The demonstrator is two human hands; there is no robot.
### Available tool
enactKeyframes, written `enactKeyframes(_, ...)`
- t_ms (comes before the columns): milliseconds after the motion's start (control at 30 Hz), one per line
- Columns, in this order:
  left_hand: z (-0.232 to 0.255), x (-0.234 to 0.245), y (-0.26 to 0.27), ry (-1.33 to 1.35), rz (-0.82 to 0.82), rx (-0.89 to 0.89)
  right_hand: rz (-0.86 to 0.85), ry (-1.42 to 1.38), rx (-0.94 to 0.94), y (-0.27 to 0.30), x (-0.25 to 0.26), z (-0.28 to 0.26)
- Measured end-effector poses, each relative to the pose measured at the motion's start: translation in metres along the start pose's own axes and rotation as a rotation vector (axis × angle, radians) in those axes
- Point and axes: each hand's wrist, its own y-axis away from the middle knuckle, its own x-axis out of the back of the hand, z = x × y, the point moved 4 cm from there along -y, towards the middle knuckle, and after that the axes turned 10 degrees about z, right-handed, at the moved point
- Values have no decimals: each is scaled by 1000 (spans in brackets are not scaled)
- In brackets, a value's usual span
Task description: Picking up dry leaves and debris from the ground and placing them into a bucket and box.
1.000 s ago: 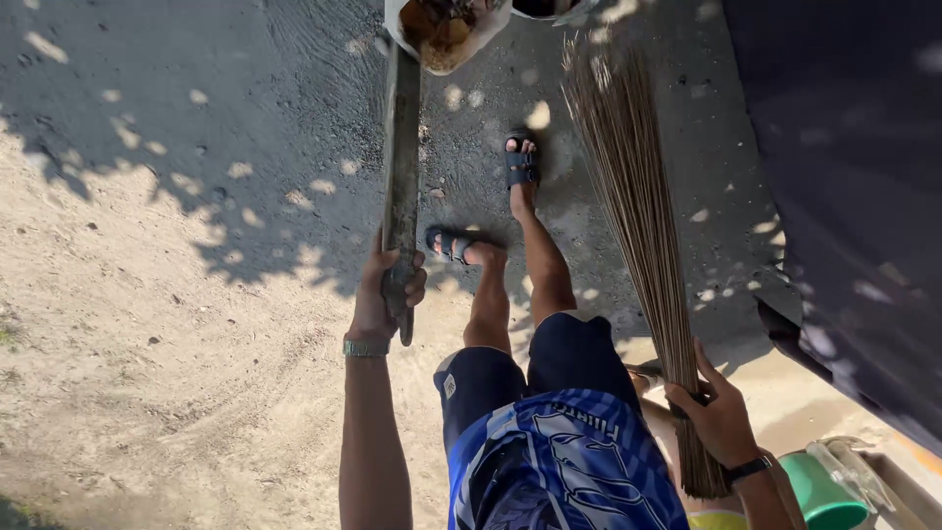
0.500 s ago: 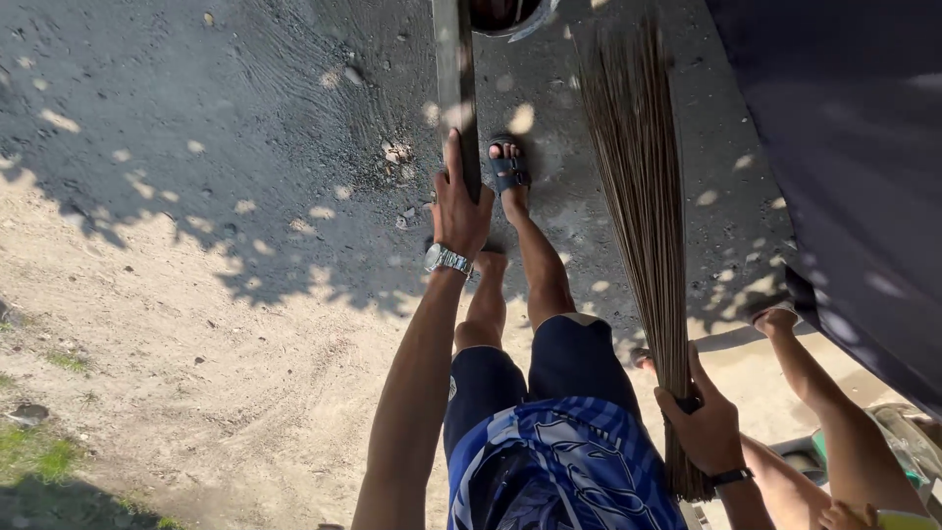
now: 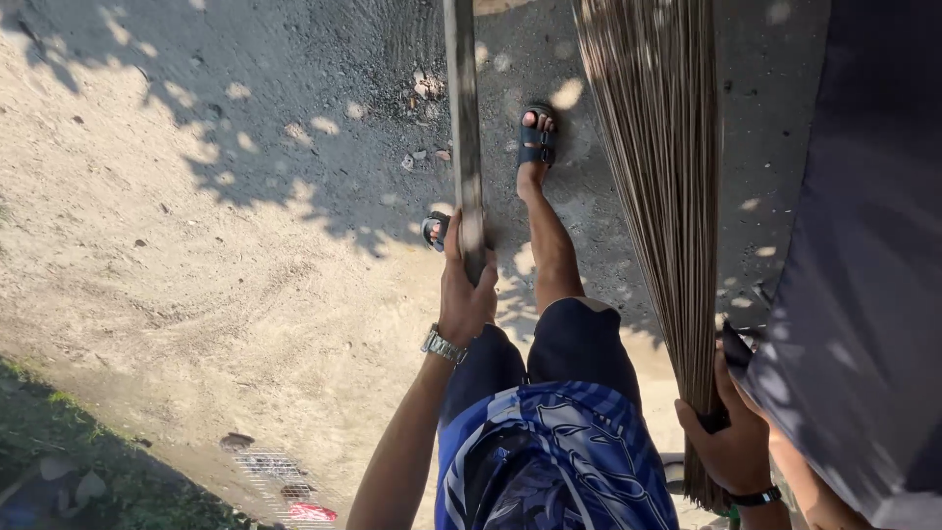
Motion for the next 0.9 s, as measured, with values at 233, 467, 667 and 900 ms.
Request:
enactKeyframes(233, -158, 38, 163, 694, 259, 1200, -224, 291, 90, -60, -58, -128)
enactKeyframes(467, -306, 31, 256, 1058, 557, 1497, -302, 266, 77, -30, -187, -146)
enactKeyframes(667, -407, 16, 234, 1030, 539, 1557, -318, 228, -88, 31, -333, -165)
enactKeyframes(900, -450, 35, 219, 963, 386, 1538, -458, 148, 3, 104, -445, -152)
